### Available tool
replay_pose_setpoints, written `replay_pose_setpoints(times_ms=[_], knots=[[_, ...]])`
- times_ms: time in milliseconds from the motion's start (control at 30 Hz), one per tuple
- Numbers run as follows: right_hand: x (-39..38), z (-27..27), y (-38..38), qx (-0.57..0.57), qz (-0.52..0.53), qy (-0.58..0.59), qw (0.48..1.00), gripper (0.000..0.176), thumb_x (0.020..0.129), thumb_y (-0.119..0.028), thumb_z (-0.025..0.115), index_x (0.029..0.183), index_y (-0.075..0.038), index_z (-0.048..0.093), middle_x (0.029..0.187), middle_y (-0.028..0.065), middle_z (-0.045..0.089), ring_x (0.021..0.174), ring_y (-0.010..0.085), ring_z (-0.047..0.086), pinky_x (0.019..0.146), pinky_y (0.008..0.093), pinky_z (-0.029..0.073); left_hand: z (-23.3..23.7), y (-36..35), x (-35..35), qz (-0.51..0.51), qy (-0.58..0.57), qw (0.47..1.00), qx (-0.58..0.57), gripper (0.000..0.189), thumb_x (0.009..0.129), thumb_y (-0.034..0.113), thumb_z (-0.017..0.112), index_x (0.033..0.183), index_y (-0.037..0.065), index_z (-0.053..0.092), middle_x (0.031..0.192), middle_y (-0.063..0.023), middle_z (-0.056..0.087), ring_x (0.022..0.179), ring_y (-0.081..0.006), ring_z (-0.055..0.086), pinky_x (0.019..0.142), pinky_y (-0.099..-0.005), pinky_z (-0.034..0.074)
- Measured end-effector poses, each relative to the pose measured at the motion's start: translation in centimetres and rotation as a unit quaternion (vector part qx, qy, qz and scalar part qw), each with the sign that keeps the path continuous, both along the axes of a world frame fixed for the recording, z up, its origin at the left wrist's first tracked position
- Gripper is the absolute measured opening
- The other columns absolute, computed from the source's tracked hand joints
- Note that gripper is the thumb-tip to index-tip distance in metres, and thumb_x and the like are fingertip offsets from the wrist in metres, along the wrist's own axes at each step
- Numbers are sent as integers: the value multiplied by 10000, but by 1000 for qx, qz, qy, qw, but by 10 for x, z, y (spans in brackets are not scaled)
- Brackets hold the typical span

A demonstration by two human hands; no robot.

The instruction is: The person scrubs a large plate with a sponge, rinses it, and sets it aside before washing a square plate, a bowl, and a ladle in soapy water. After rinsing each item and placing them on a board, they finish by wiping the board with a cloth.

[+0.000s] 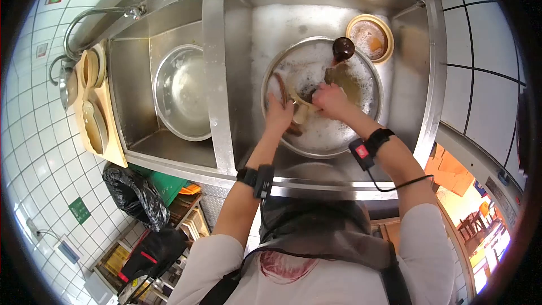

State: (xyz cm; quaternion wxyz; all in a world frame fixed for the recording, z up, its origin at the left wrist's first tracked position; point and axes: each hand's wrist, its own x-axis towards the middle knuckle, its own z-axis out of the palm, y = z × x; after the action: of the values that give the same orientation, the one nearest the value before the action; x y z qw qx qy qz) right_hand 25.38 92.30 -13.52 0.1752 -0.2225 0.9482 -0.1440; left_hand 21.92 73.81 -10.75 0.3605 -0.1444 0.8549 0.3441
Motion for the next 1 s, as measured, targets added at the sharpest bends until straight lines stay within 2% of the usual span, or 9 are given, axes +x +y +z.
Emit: replay_pose_setpoints(times_ms=[133,200,233,300,400,733,867,933,1000], knots=[[4,38,13,-89,-97,-129,983,159,639,-238,650,706,-100,608,773,66,579,875,254,525,712,396,424,74,9,-14,-203,317,926,-43,401,793,218,529,1070,-64,457,902,-245,572,784,-407,558,653,-453,439],[18,49,6,-93,-112,-161,976,170,649,-235,650,713,-86,601,784,77,580,861,257,530,706,387,430,90,17,-29,-351,-198,915,5,364,817,240,549,1038,-47,509,954,-237,574,815,-368,580,703,-427,473],[28,54,-2,-90,-106,-102,985,174,650,-224,651,716,-74,593,776,84,575,845,254,531,696,381,429,77,10,-25,-351,-197,915,8,364,817,240,549,1038,-47,509,954,-237,574,815,-368,580,703,-427,473],[39,52,-7,-72,-104,-34,991,193,640,-200,657,738,-51,583,780,90,559,833,251,522,680,373,415,45,-7,-15,14,-497,830,251,334,832,242,542,1020,-33,517,907,-204,588,771,-300,610,684,-378,520],[50,44,-3,-43,-93,-35,994,208,627,-173,647,785,-57,575,842,81,543,854,241,502,677,369,399,24,-5,-4,105,-486,822,279,276,832,207,548,985,-22,526,895,-177,590,761,-227,616,686,-330,541],[52,-17,47,-144,-36,-150,978,346,663,-145,585,992,-40,572,1122,161,526,1108,321,446,896,417,380,-55,5,18,15,-433,842,322,123,781,121,588,802,8,547,762,-70,557,660,-154,569,599,-255,528],[44,-83,34,23,-292,-235,927,305,751,-251,536,976,-51,586,916,181,604,905,301,568,785,400,442,-99,16,38,-204,-144,860,446,91,751,70,615,814,45,554,718,-24,532,649,-118,539,534,-250,457],[43,-99,24,48,-399,-222,888,307,776,-286,521,965,-55,591,834,174,620,832,293,593,740,392,455,-92,35,22,115,-576,767,257,57,749,59,588,743,45,533,623,-34,515,544,-109,497,480,-246,420],[22,-71,9,-306,-534,-304,727,272,791,-266,516,957,-63,589,855,146,605,807,270,572,704,362,439,-77,45,29,88,-559,788,242,70,761,74,567,719,45,518,593,-28,494,505,-101,474,453,-233,394]])
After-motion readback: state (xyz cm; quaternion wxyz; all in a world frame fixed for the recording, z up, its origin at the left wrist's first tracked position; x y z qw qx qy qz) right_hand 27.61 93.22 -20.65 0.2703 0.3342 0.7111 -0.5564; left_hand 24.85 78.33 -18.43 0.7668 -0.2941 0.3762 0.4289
